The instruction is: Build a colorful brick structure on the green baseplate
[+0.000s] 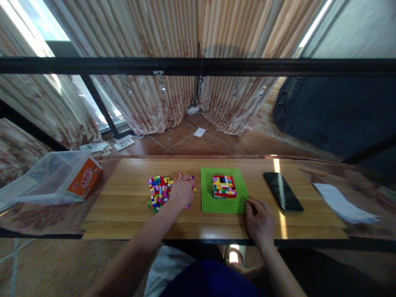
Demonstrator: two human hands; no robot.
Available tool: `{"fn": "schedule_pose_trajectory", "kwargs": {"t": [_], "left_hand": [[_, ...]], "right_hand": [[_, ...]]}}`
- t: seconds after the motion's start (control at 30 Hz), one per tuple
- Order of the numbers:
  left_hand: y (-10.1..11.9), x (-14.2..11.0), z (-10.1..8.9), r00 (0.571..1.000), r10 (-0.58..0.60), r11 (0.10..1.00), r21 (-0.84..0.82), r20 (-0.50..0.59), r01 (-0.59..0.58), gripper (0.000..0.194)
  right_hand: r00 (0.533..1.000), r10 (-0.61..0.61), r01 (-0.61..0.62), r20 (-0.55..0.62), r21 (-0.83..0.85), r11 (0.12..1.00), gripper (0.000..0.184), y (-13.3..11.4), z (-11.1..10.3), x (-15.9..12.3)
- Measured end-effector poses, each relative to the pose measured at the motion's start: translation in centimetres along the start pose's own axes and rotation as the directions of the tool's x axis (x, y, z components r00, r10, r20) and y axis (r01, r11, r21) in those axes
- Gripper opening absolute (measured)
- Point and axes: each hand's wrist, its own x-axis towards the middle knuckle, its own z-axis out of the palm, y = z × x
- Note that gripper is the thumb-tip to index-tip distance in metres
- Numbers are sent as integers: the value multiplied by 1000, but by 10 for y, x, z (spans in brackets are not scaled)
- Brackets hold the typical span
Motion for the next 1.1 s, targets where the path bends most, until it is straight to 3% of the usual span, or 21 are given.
{"fn": "schedule_pose_trajectory", "kwargs": {"t": [0.3,0.63,0.9,1.1], "left_hand": [[-2,-1,-1,989,-6,992,125,150,-13,19],[-4,-8,-6,992,-77,997,35,102,74,19],[-12,-10,-10,998,-53,990,-127,21,55,23],[-9,-11,-11,990,-138,977,-163,25,141,22]], "right_hand": [[1000,-3,3,-7,2,1000,24,4,4,-1],[1000,-8,9,-7,21,1000,22,5,4,0],[1000,-19,19,-16,15,1000,22,3,3,0],[1000,-11,11,-17,17,1000,23,2,3,0]]}}
